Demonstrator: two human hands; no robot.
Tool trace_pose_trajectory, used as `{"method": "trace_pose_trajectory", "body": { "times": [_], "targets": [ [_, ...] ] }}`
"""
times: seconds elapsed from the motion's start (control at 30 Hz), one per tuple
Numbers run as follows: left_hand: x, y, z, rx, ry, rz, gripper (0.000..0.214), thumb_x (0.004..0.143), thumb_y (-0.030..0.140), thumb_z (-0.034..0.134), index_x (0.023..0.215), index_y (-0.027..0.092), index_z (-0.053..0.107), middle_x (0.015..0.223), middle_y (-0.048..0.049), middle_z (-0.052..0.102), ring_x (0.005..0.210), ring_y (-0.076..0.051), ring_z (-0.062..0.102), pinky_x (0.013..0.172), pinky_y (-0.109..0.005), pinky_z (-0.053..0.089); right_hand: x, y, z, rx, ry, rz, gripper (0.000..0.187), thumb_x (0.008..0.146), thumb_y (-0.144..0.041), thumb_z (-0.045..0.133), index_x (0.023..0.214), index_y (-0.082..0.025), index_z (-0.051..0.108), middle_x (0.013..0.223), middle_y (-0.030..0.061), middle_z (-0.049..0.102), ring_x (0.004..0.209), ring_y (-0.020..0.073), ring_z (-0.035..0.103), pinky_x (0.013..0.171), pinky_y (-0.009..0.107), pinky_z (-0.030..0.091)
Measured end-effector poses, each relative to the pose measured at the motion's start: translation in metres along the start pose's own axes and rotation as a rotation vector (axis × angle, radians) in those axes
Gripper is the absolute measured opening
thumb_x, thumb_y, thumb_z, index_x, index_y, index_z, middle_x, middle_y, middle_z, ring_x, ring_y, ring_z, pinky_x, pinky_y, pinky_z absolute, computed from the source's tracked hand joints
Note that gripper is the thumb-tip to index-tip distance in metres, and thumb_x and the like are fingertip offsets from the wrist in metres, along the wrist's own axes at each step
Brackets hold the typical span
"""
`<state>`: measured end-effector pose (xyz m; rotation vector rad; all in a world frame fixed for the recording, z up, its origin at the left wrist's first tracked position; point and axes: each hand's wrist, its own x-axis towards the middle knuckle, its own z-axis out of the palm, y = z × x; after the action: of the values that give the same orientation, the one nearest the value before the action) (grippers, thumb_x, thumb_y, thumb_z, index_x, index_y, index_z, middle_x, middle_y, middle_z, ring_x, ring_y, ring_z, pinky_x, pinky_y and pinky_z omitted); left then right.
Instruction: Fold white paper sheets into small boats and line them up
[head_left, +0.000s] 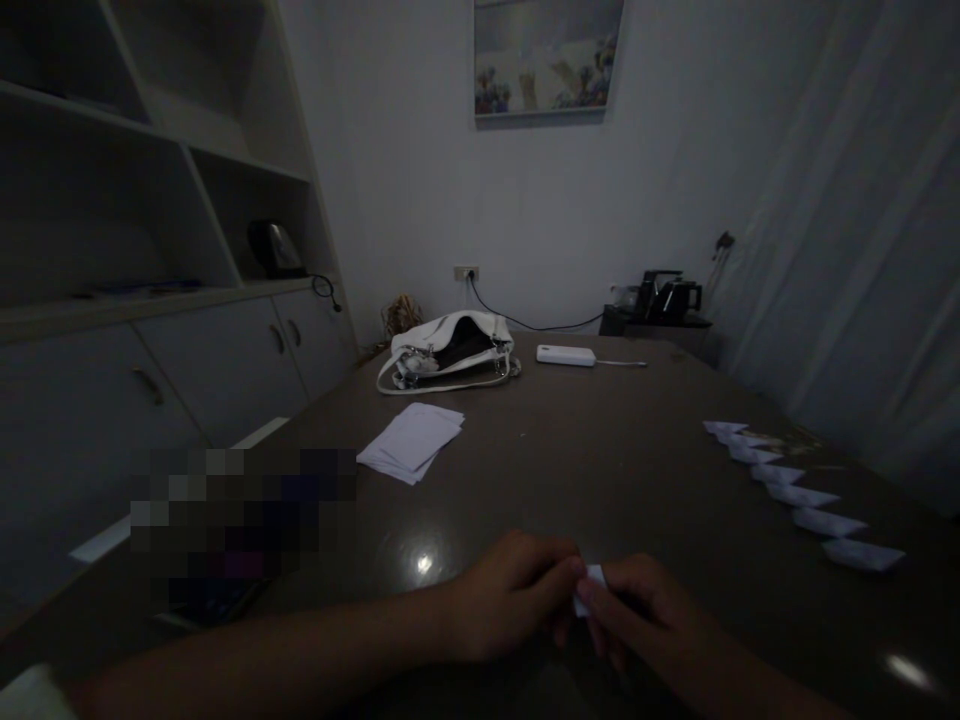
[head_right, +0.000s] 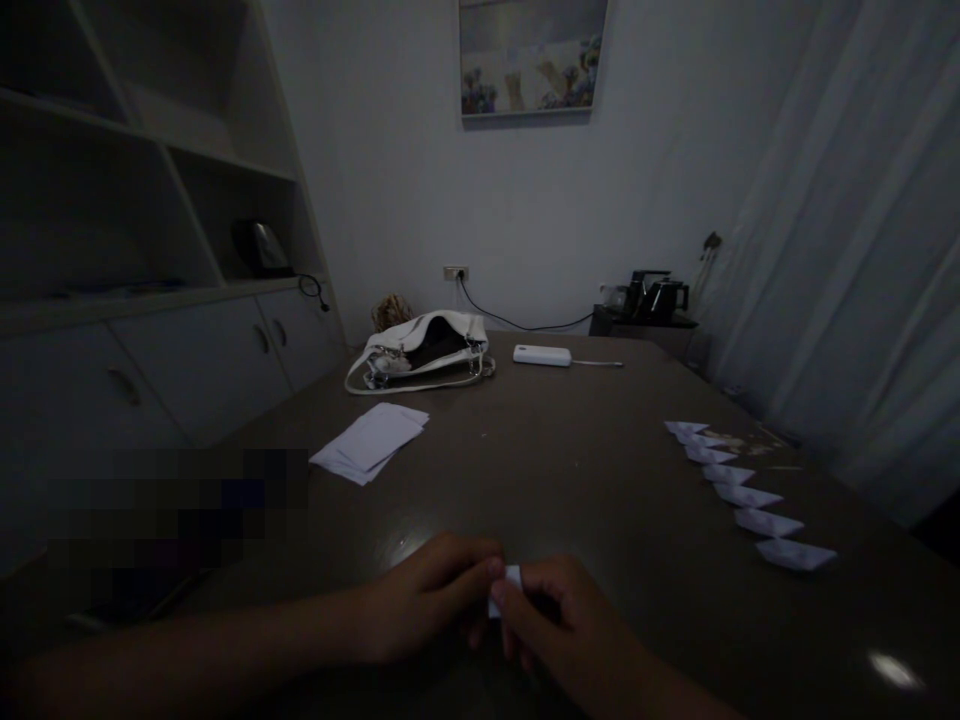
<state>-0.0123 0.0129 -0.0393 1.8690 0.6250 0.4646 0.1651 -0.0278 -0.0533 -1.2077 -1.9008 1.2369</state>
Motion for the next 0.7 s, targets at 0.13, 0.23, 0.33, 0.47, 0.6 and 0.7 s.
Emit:
{"method": "trace_pose_trajectory", "body": {
  "times": [0.13, 0.23, 0.33, 0.47, 0.6, 0.7],
  "targets": [
    [0.0, -0.0003, 0.0, 0.014, -0.006, -0.014, 0.043, 0.095, 0.042, 0.031, 0.073, 0.014, 0.054, 0.06, 0.002, 0.051, 0.056, -0.009, 0.05, 0.054, -0.018, 0.038, -0.0015, -0.0039, -0.0005, -0.026, -0.005, -0.012, 0.056, 0.09, -0.058, 0.037, 0.076, -0.013, 0.068, 0.056, 0.0024, 0.055, 0.05, 0.0091, 0.051, 0.049, 0.018, 0.04],
    [-0.0001, 0.0, 0.0, 0.015, -0.008, -0.008, 0.042, 0.096, 0.041, 0.031, 0.075, 0.013, 0.055, 0.06, 0.0018, 0.051, 0.056, -0.009, 0.051, 0.054, -0.018, 0.038, -0.0014, -0.0019, -0.0004, -0.034, -0.012, -0.006, 0.056, 0.09, -0.057, 0.037, 0.077, -0.013, 0.068, 0.055, 0.0021, 0.054, 0.05, 0.009, 0.051, 0.048, 0.018, 0.04],
    [-0.0002, 0.0002, -0.0001, 0.015, -0.01, 0.0, 0.043, 0.096, 0.04, 0.031, 0.075, 0.013, 0.056, 0.06, 0.0015, 0.051, 0.056, -0.009, 0.051, 0.054, -0.018, 0.038, -0.0002, 0.0016, 0.0002, -0.024, -0.012, -0.013, 0.055, 0.09, -0.056, 0.038, 0.077, -0.012, 0.068, 0.057, 0.0027, 0.056, 0.05, 0.0087, 0.051, 0.048, 0.018, 0.039],
    [-0.0004, 0.0004, -0.0004, 0.008, -0.011, 0.009, 0.043, 0.096, 0.04, 0.03, 0.073, 0.013, 0.055, 0.06, 0.0013, 0.051, 0.057, -0.009, 0.05, 0.054, -0.018, 0.038, 0.0013, 0.0012, 0.0008, -0.003, -0.008, -0.007, 0.056, 0.09, -0.057, 0.038, 0.076, -0.012, 0.068, 0.055, 0.0023, 0.054, 0.048, 0.0083, 0.049, 0.046, 0.018, 0.038],
    [-0.0005, 0.0009, -0.0005, 0.01, -0.006, 0.018, 0.043, 0.096, 0.04, 0.031, 0.073, 0.013, 0.055, 0.059, 0.0014, 0.051, 0.057, -0.009, 0.05, 0.054, -0.018, 0.038, 0.0022, -0.001, 0.0004, -0.012, 0.004, -0.018, 0.056, 0.089, -0.057, 0.039, 0.076, -0.012, 0.068, 0.055, 0.0022, 0.054, 0.049, 0.0089, 0.05, 0.047, 0.019, 0.039],
    [-0.0007, 0.0013, -0.0003, 0.011, 0.007, 0.007, 0.042, 0.095, 0.041, 0.032, 0.072, 0.014, 0.054, 0.059, 0.0018, 0.051, 0.056, -0.009, 0.05, 0.054, -0.018, 0.038, 0.0015, -0.001, -0.0001, -0.013, -0.002, -0.015, 0.056, 0.09, -0.057, 0.038, 0.076, -0.012, 0.068, 0.054, 0.002, 0.053, 0.049, 0.0091, 0.05, 0.048, 0.019, 0.039]
  ]
}}
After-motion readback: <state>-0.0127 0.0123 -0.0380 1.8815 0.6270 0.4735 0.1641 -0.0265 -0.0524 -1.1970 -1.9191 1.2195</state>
